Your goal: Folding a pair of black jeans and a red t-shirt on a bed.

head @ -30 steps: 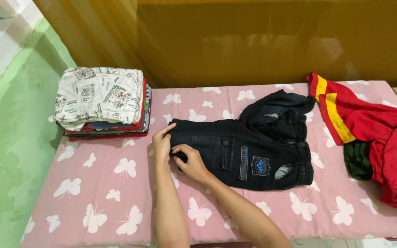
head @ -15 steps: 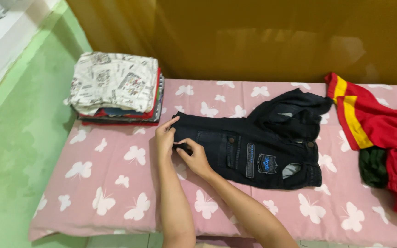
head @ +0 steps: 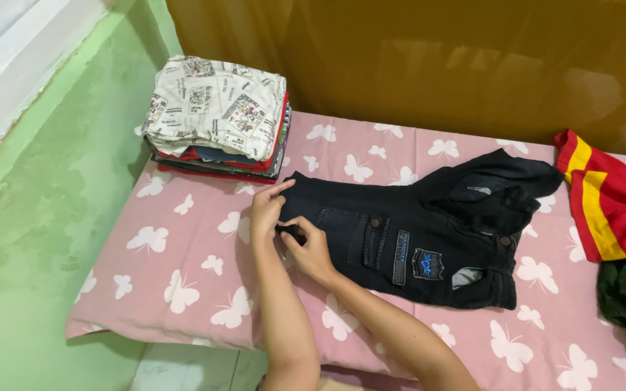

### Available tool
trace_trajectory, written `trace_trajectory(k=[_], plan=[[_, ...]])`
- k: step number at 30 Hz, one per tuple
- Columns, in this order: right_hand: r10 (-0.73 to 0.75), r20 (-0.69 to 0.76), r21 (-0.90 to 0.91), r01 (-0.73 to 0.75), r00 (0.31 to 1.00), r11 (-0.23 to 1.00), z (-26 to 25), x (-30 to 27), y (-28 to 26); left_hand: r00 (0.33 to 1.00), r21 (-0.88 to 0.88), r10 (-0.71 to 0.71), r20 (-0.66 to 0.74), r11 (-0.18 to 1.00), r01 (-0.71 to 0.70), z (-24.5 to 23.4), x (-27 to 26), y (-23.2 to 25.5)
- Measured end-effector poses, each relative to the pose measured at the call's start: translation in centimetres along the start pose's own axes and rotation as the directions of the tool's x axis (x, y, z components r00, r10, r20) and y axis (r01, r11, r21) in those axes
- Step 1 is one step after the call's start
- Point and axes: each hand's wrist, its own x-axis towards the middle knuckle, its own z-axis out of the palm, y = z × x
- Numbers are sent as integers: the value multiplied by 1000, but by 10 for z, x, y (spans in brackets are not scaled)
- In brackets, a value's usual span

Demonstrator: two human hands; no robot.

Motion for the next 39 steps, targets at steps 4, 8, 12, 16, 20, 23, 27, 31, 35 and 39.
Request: trace_trajectory(k=[4,8,12,16,20,23,27,31,35,39], plan=[[7,19,24,-7,1000,1000,8,-3,-2,999,1,-32,-31,999,32,-5,-4,5],[7,48,24,-8,999,1000,14,-5,-5,994,-4,3,-110,1000,-3,-12,-6,4],[21,93,30,-24,995,999,21,-6,-3,980,1,-35,-196,999,36,-19,-9,3],[26,121,15,-28,992,999,22,-6,-1,982,54,-29,-185,998,39,-24,-5,-3],[1,169,180,-32,986,983,24,-4,11,972,244,193,-132,957,-156,-32,8,-24],[-18,163,274,-28,986,961,23,-5,16,938,298,317,-141,917,-265,-21,-2,-1],[-55,41,268,42,998,963,15,2,15,912,128,391,-124,918,-376,-8,8,-2],[-84,-109,300,113,990,947,-17,26,16,744,506,643,-181,710,-491,25,-7,34],[-89,-323,292,189,942,938,-63,59,23,822,331,534,-198,826,-457,66,-6,54],[-13,-485,293,177,875,939,-121,81,26,815,247,580,2,789,-562,116,9,42]])
